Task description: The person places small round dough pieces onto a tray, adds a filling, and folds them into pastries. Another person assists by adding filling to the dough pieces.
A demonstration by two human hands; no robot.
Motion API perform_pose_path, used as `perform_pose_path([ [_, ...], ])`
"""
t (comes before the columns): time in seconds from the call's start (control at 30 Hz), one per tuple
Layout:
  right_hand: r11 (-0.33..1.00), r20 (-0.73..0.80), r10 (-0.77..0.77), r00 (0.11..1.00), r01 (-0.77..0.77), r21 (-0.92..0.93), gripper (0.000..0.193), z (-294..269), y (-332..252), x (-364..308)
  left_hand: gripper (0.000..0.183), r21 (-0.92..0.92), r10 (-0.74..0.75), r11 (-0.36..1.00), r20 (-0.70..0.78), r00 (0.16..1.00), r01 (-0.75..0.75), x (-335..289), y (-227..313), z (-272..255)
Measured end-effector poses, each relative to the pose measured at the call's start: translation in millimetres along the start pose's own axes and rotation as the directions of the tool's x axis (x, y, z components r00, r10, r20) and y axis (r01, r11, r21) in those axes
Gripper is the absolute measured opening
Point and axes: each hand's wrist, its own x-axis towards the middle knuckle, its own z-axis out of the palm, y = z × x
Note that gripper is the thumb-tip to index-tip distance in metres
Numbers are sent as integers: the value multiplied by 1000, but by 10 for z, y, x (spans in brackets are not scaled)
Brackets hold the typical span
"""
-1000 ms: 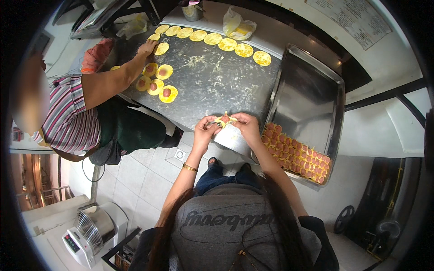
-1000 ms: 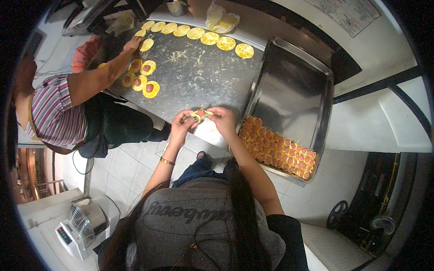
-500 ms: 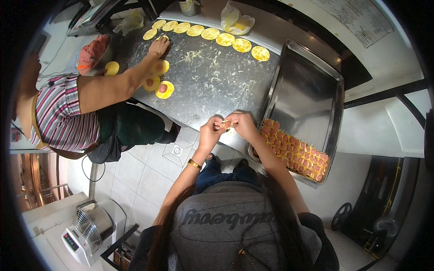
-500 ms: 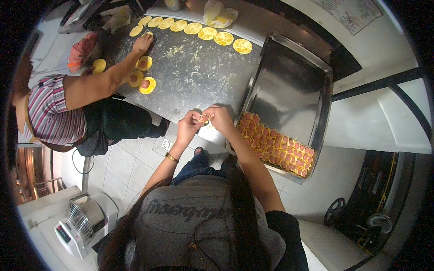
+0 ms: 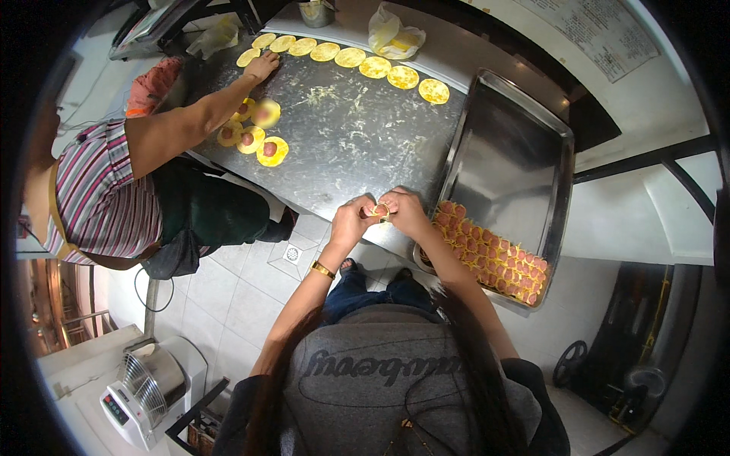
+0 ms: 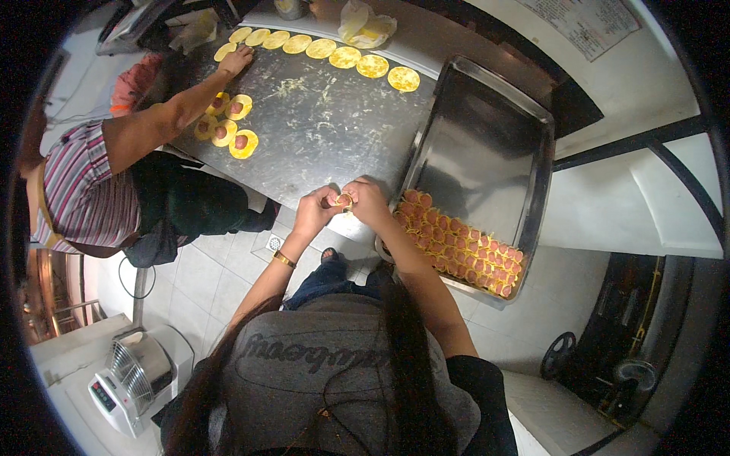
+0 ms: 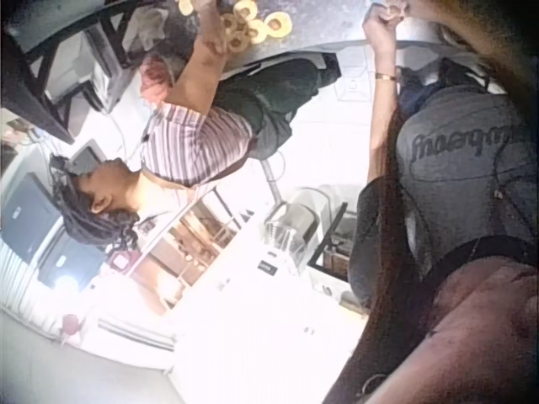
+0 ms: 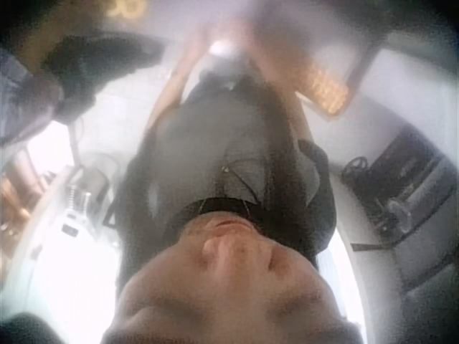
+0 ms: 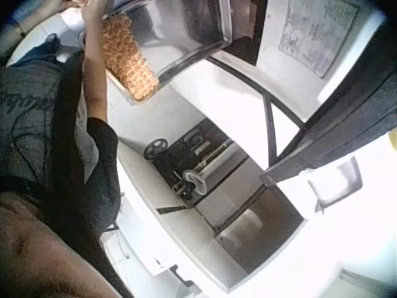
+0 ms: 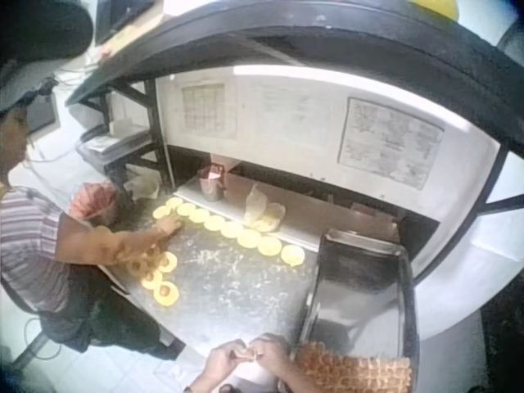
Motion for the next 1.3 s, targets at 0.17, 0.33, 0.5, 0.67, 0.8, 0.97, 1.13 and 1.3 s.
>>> perform_pose_path([
  [0.17,995,-29,-21,999,24,101,22,67,-11,37,28,-33,-14,999,29,999,15,4,46,-44],
  [0.33,999,-41,27,999,-26,40,26,104,14,30,29,-169,-33,985,44,998,40,23,76,-91],
  [0.5,997,-66,-41,997,44,58,25,125,34,0,27,-146,-82,985,57,995,90,-19,-4,-22],
  [0.67,998,-27,24,999,-25,-62,21,102,-11,-22,26,-146,-56,987,62,997,64,-9,-5,9],
  [0.8,997,11,48,999,-48,57,21,79,-28,3,28,-147,-78,985,85,993,90,-14,19,-18],
  [0.97,994,-100,-108,989,106,-21,27,61,32,2,30,-107,-12,994,-3,1000,12,-37,-9,-12],
  [1.13,993,-51,17,999,-23,-117,30,56,-8,-62,31,-111,-30,993,30,999,33,-21,-29,-5],
  [1.3,1000,-35,7,999,-8,-26,28,106,52,-11,23,-62,-11,998,16,1000,12,-4,-9,21],
])
